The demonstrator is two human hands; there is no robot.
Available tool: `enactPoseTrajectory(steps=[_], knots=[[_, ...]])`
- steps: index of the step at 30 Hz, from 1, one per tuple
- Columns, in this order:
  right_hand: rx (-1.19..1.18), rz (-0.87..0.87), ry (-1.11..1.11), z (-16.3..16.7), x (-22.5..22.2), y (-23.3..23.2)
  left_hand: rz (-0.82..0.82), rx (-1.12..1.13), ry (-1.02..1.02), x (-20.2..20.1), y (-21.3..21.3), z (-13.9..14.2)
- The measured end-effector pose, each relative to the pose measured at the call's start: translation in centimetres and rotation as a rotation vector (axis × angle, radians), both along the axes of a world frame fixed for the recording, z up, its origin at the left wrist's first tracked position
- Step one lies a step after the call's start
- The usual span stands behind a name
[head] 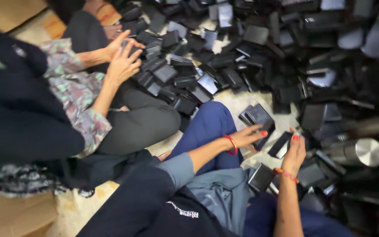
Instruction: The person sits cross-legged on the floor surrounded by a large pile of black plastic cases. They repeatedly pick up individual cases, inspect them, and place them into a cardboard box or onto a small stack on their lap. Another person is visible nearby performing the same task.
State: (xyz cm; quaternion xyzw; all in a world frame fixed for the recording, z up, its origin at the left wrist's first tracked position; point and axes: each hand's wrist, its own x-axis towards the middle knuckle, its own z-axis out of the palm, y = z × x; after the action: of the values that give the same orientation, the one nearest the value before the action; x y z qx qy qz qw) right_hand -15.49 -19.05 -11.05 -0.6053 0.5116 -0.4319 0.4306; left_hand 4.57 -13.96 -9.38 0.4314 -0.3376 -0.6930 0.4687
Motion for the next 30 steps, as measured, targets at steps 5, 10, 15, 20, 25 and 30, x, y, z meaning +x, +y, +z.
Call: enactPoseTrajectory(steps=[5, 10, 15, 20, 25, 30], knots=[[-0.12, 0.088, 0.022, -1.8, 2.5, 0.7, -0.008, -0.041, -0.124, -0.2, 0.5, 0.4], [-0.077, 0.065, 0.002, -3.8, 2.5, 0.4, -0.025, -0.029, -0.254, -0.4, 1.3, 0.9], [-0.145, 0.063, 0.068, -4.8, 2.6, 0.4, -0.064, -0.153, -0.397, -0.7, 1.5, 1.4], [-0.122, 0.024, 0.092, -4.4, 2.9, 1.3, -0.134, -0.206, -0.38, 0.1, 2.0, 2.4], [-0.203, -0.013, 0.22, -4.3, 1.5, 1.2, -0.194, -0.239, -0.339, 0.3, 2.9, 2.5], [0.027, -0.086, 0.19, -3.9, -0.8, -1.1, 0.104, -0.225, -0.218, -0.1, 2.5, 1.7]])
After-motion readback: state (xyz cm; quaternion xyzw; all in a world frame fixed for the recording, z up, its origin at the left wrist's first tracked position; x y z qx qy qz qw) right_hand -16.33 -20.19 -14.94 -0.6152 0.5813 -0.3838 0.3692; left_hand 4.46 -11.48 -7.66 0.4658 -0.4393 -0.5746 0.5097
